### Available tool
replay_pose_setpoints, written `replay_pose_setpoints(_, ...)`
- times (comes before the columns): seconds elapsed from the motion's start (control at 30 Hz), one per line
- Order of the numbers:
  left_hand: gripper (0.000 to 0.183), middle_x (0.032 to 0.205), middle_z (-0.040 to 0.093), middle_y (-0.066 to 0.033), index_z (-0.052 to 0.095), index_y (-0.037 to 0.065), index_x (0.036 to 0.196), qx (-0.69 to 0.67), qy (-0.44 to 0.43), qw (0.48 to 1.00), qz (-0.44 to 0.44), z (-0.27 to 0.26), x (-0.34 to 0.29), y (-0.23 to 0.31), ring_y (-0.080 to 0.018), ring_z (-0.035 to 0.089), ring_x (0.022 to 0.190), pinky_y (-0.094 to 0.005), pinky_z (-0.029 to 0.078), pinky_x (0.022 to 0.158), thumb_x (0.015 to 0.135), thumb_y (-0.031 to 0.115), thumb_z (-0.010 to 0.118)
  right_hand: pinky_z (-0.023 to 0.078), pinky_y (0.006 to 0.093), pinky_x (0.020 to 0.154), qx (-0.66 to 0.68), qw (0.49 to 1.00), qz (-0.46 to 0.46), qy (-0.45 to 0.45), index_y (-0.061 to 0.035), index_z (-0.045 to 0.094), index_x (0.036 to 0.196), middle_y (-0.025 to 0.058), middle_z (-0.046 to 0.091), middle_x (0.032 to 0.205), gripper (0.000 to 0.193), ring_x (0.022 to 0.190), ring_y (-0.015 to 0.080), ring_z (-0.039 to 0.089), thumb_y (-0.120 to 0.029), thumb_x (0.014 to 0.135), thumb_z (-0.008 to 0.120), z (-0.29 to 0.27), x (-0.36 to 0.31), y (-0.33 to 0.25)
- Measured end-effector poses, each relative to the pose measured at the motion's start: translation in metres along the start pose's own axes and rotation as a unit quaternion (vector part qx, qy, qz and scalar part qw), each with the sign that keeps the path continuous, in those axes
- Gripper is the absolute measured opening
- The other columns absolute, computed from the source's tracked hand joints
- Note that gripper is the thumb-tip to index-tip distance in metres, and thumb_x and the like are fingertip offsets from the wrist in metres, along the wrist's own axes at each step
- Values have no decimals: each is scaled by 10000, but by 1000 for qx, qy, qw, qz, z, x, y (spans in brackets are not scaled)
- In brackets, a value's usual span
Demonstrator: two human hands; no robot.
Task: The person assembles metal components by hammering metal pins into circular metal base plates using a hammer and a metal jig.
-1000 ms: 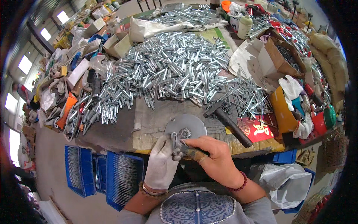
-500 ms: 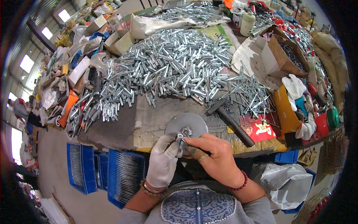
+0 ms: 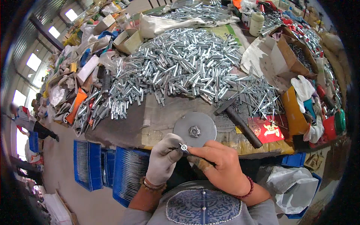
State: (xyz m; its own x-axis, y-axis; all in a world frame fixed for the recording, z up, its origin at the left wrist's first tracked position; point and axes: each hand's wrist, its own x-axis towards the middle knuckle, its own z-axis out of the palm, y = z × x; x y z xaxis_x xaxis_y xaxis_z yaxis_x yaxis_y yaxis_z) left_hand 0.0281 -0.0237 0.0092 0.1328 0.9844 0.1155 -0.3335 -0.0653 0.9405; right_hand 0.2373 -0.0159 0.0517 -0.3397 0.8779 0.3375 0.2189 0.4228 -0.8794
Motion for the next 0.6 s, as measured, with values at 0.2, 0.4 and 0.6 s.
replay_pose_setpoints(0.2,153,1075,590,-56,660,-23,1038,11,-12,1000,18,-5,-1,-1,-153,568,1004,-295,455,918,1010,116,717,536,425,642,-11,1000,-8,5,-68,757,1203,130,617,855,373,735,342,658,-9,835,773,3,-1,-2)
replay_pose_setpoints(0.4,143,1059,596,-61,665,-27,1008,38,-4,999,29,-5,-3,-1,-164,567,988,-301,453,910,998,105,721,536,423,630,-14,1000,-19,14,-58,750,1191,133,600,835,356,726,347,655,-15,838,771,6,-1,-4)
replay_pose_setpoints(0.6,111,1028,634,-66,675,-22,998,101,35,994,27,-14,-5,-1,-177,604,967,-315,480,886,967,71,728,597,332,757,61,992,114,14,-28,670,1194,140,742,1005,273,885,239,767,-30,931,741,-9,-4,-6)
